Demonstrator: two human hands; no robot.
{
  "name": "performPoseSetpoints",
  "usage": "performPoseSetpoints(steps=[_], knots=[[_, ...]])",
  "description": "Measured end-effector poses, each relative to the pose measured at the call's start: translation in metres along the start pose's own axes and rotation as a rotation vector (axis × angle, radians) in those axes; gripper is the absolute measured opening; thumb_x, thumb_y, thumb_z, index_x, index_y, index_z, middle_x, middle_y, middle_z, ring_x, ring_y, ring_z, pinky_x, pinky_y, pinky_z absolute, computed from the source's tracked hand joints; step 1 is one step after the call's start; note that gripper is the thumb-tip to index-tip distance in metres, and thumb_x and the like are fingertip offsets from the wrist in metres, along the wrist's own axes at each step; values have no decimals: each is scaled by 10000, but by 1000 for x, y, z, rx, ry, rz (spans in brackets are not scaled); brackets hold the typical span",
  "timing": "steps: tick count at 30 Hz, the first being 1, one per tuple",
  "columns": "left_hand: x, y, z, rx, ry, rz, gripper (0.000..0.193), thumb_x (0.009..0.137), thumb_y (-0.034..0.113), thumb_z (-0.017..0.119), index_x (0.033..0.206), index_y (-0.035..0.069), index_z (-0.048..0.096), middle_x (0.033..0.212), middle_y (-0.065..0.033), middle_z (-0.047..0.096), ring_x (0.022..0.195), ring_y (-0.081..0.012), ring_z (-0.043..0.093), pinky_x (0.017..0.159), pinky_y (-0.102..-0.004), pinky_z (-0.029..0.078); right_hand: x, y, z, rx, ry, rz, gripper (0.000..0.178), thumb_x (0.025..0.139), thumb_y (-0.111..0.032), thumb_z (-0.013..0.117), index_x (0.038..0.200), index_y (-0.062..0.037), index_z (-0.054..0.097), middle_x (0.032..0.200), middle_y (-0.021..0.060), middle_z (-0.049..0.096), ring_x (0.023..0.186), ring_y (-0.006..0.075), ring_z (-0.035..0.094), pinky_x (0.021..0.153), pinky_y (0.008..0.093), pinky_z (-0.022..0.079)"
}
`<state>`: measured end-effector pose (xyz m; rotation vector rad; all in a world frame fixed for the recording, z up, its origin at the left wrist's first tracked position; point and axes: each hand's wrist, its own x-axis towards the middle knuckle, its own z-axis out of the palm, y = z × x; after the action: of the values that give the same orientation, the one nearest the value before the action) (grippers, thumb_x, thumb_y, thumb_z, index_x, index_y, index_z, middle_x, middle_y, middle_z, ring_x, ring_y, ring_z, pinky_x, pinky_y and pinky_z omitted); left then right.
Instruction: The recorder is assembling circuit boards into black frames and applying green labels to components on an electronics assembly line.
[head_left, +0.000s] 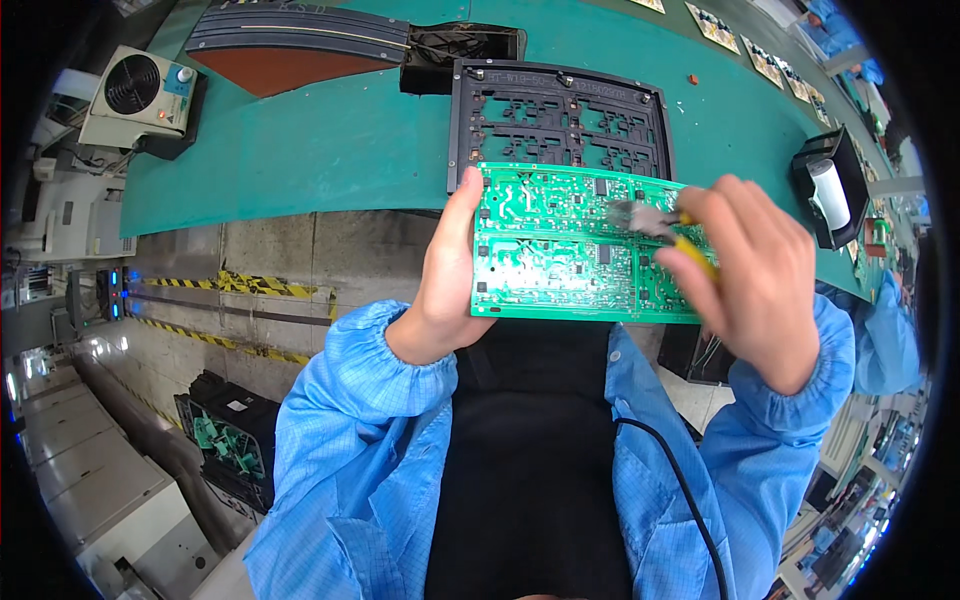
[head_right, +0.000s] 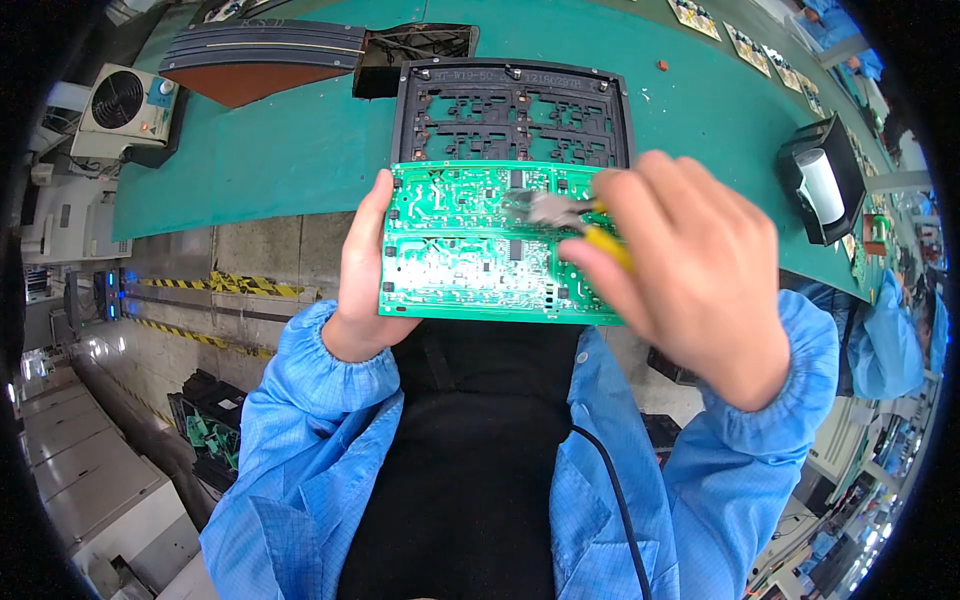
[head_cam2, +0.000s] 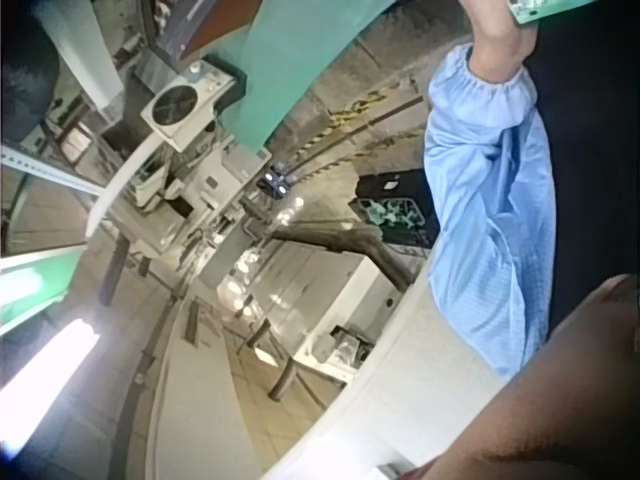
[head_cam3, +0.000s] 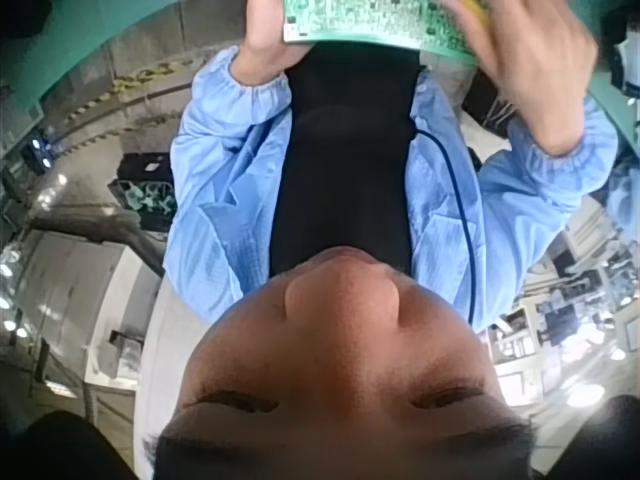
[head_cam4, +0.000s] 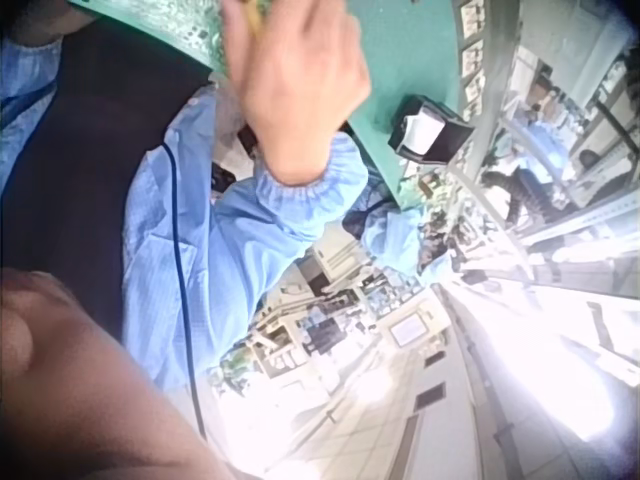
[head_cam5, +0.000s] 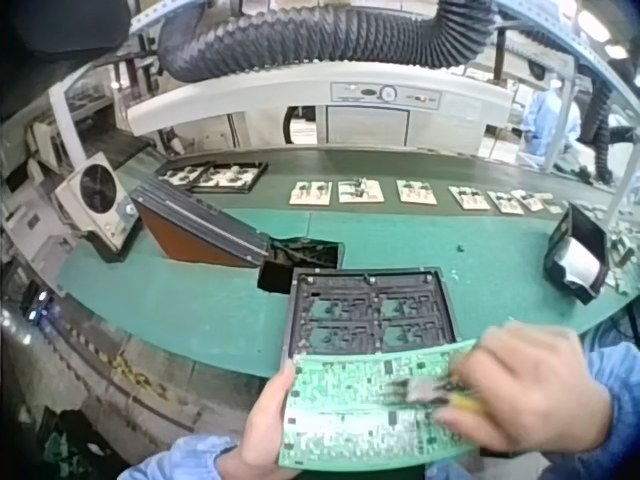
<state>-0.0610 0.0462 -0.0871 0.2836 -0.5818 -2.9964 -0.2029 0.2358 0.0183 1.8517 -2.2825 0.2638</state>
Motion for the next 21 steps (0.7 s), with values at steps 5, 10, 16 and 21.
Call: performPoseSetpoints(steps=[5, 10, 16, 21], knots=[[-4, 8, 4, 127, 129, 1, 640, 1080, 507, 264, 1399, -1, 488, 1330, -171, 618, 1183, -292, 639, 1023, -421, 516, -14, 26, -4, -91, 67, 144, 281, 882, -283, 713, 990, -48, 606, 854, 102, 584, 728, 311, 611, 612, 406, 483], [-10, 13, -8, -82, -22, -1, 590, 1076, 483, 323, 1375, 12, 516, 1308, -153, 633, 1161, -274, 649, 1010, -408, 521, -16, 39, -3, -99, 30, 153, 271, 900, -293, 695, 959, -49, 594, 836, 92, 583, 735, 318, 607, 604, 417, 471], [-14, 14, -7, 17, 91, 21, 592, 1074, 486, 330, 1367, 10, 525, 1293, -152, 644, 1131, -267, 666, 990, -400, 535, -20, 42, -5, -37, -66, 145, 256, 884, -221, 679, 1016, -17, 598, 872, 133, 590, 766, 351, 604, 644, 420, 473], [-15, 14, -6, 110, 150, 53, 599, 1074, 493, 328, 1362, 10, 533, 1288, -151, 647, 1137, -268, 663, 987, -400, 532, -17, 38, 0, -27, -67, 59, 273, 863, -231, 701, 994, -17, 595, 855, 124, 565, 750, 336, 584, 634, 417, 469]])
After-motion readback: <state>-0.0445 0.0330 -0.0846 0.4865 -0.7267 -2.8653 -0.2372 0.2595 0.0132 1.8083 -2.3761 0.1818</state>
